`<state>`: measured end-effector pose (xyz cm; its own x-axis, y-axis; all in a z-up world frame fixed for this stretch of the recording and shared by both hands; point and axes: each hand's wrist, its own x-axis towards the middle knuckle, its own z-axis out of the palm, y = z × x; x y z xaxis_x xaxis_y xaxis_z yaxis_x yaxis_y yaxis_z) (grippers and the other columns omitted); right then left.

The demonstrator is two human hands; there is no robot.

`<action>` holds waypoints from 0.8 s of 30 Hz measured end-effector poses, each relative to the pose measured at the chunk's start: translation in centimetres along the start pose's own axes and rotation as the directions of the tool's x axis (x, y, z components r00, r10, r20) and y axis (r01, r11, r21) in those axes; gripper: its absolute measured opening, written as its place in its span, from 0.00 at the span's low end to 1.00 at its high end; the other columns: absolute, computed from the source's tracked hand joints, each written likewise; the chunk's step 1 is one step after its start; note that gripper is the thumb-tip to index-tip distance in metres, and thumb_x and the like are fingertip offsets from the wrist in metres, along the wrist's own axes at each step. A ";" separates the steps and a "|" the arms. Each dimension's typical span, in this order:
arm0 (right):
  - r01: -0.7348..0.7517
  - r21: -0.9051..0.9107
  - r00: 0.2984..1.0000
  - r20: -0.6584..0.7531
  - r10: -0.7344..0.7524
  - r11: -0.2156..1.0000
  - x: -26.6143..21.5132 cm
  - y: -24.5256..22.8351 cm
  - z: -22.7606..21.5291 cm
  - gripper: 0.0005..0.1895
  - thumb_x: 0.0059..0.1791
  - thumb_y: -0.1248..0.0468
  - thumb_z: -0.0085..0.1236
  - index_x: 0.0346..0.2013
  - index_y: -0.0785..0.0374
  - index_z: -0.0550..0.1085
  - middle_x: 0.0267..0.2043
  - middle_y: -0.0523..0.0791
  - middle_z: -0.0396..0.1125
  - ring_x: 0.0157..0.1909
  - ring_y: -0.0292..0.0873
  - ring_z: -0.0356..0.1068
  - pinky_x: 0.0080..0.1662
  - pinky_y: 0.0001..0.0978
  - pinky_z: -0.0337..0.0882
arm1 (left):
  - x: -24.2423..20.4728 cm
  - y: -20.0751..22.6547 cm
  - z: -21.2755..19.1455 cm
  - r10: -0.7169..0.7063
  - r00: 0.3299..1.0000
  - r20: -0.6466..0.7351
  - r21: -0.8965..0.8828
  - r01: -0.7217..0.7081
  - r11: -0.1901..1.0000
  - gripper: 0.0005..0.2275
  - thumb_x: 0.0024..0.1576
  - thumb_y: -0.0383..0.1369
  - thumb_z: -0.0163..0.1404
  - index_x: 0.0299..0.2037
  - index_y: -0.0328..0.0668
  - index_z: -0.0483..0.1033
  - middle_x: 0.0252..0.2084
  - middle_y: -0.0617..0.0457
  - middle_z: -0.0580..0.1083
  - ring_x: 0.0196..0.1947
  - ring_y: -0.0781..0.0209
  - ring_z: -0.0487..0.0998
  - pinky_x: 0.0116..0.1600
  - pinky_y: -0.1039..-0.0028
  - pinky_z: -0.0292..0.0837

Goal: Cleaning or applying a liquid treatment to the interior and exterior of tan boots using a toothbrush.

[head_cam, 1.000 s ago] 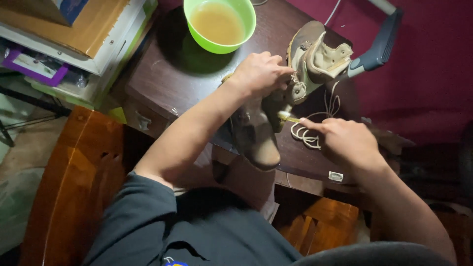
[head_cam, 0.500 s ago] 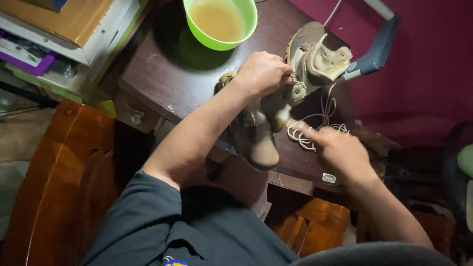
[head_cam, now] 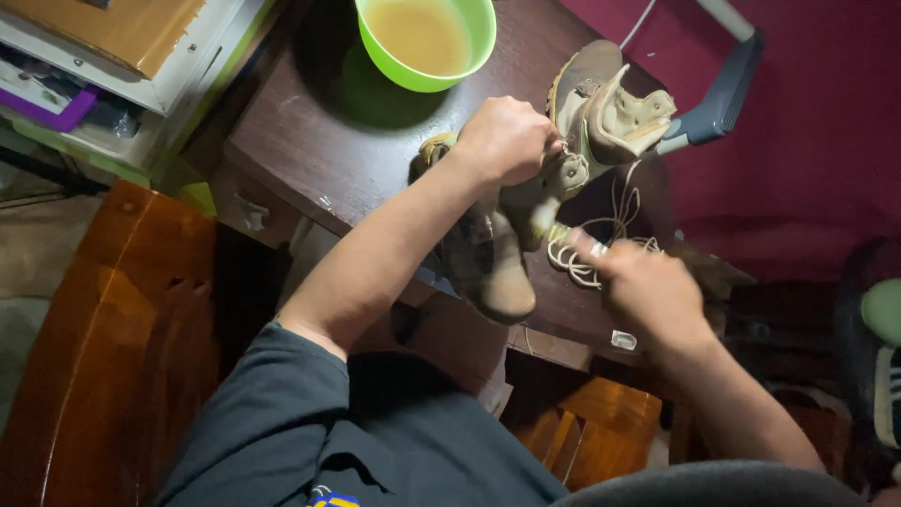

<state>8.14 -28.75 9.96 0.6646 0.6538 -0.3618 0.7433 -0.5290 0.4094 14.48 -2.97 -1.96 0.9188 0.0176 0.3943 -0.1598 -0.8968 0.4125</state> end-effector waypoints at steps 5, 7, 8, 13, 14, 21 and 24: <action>-0.012 0.073 0.998 0.063 0.007 0.997 1.4 0.0 -0.3 0.38 0.46 0.67 0.41 0.69 0.29 0.61 0.38 0.46 0.72 0.35 0.60 0.79 0.41 0.60 0.80 | -0.1 0.1 0.1 -0.019 1.000 0.014 -0.025 0.019 1.000 0.13 0.56 0.48 0.50 0.23 0.61 0.83 0.21 0.50 0.79 0.29 0.45 0.84 0.38 0.55 0.81; -0.025 0.066 1.000 -0.001 0.025 0.998 2.4 -0.4 -1.2 0.39 0.46 0.66 0.43 0.71 0.32 0.60 0.37 0.46 0.71 0.33 0.60 0.79 0.39 0.59 0.80 | -0.1 0.3 0.3 -0.023 1.000 0.015 -0.030 0.023 0.999 0.13 0.56 0.48 0.51 0.23 0.61 0.83 0.21 0.50 0.78 0.28 0.44 0.84 0.37 0.55 0.81; -0.061 0.084 0.983 0.178 0.045 0.995 2.9 -1.0 -2.9 0.34 0.49 0.65 0.39 0.67 0.32 0.66 0.40 0.48 0.75 0.40 0.62 0.79 0.45 0.59 0.79 | -0.1 0.3 0.1 -0.018 1.000 -0.003 -0.031 0.018 0.999 0.13 0.56 0.48 0.51 0.24 0.60 0.83 0.21 0.49 0.78 0.28 0.43 0.83 0.37 0.55 0.81; 0.024 -0.109 0.996 -0.081 -0.033 0.994 6.5 -0.6 -1.1 0.32 0.48 0.68 0.41 0.65 0.38 0.70 0.29 0.49 0.73 0.31 0.59 0.80 0.37 0.57 0.80 | -0.3 0.2 -0.1 -0.007 1.000 -0.007 -0.038 0.007 0.999 0.13 0.57 0.47 0.49 0.25 0.59 0.84 0.22 0.46 0.79 0.29 0.41 0.83 0.37 0.53 0.81; 0.055 -0.036 0.997 0.048 -0.054 0.998 7.4 -0.5 -0.5 0.21 0.49 0.64 0.42 0.53 0.45 0.75 0.29 0.49 0.75 0.34 0.58 0.80 0.39 0.55 0.80 | -0.3 0.3 -0.3 -0.014 1.000 0.003 -0.051 0.014 0.999 0.12 0.56 0.46 0.50 0.26 0.59 0.84 0.22 0.47 0.79 0.29 0.41 0.83 0.38 0.53 0.81; 0.054 -0.025 0.984 0.168 -0.050 0.998 8.6 -3.8 -6.8 0.12 0.50 0.61 0.49 0.35 0.57 0.82 0.27 0.50 0.77 0.36 0.58 0.80 0.38 0.57 0.78 | -0.5 0.2 -0.8 0.000 1.000 -0.025 -0.069 -0.002 0.998 0.12 0.55 0.46 0.50 0.24 0.58 0.83 0.22 0.46 0.78 0.29 0.40 0.83 0.36 0.53 0.80; 0.087 0.021 0.941 0.326 -0.090 0.996 8.6 -1.8 -4.8 0.11 0.47 0.60 0.52 0.32 0.59 0.82 0.27 0.51 0.77 0.35 0.58 0.80 0.38 0.61 0.77 | -0.5 0.3 -0.6 -0.031 0.999 -0.026 -0.072 0.029 0.997 0.13 0.56 0.48 0.50 0.25 0.58 0.84 0.22 0.48 0.79 0.29 0.42 0.83 0.38 0.54 0.81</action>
<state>12.18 -19.56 10.17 0.5838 0.4865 -0.6500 0.8000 -0.4811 0.3584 13.77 -3.01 -1.53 0.9137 0.0564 0.4025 -0.1591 -0.8617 0.4819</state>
